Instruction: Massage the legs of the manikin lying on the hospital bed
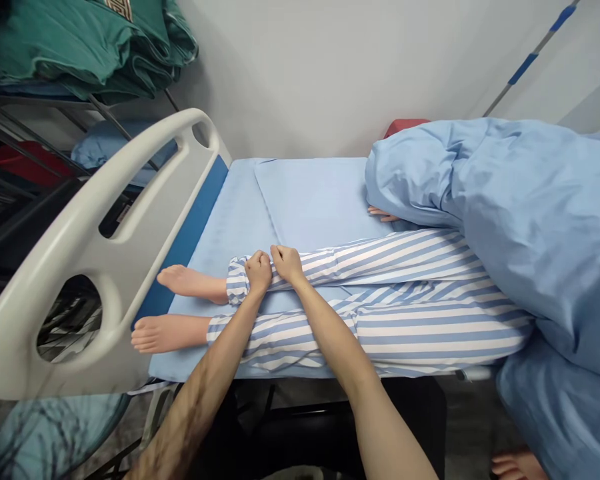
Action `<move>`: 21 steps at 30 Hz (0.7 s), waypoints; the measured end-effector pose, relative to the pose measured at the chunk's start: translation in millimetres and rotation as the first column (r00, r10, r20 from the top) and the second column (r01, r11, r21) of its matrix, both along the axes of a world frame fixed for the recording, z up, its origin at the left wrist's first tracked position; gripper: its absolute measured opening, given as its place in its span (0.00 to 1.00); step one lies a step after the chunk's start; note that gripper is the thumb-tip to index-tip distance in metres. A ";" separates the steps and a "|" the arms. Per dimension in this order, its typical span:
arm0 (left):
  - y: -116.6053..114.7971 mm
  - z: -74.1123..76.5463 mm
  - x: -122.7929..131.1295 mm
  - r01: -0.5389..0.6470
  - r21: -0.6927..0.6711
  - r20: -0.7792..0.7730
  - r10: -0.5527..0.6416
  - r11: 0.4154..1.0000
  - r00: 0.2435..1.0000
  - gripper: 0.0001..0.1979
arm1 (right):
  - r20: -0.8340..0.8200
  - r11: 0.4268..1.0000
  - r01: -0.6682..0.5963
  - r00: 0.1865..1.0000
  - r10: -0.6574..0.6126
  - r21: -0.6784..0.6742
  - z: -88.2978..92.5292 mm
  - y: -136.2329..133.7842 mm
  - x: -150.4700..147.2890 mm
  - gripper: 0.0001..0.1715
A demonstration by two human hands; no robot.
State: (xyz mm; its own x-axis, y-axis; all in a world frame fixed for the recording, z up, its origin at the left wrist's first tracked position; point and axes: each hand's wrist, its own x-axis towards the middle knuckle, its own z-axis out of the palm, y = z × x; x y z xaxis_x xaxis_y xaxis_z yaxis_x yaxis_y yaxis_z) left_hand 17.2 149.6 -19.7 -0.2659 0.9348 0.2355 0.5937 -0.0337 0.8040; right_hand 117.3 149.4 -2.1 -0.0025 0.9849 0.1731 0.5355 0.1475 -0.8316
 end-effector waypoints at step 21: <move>1.3 -0.9 37.3 0.033 0.032 0.274 -0.040 0.999 0.961 0.17 | 0.082 0.997 0.001 0.997 -0.008 0.081 31.4 -3.3 16.9 0.25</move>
State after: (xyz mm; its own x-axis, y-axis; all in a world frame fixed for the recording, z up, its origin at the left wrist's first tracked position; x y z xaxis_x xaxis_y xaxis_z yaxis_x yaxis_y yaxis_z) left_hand 54.5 150.9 -20.5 -0.2894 0.9395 0.1833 0.3483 -0.0749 0.9344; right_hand 134.3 146.1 29.3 -0.0158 0.9677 0.2518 0.6020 0.2102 -0.7703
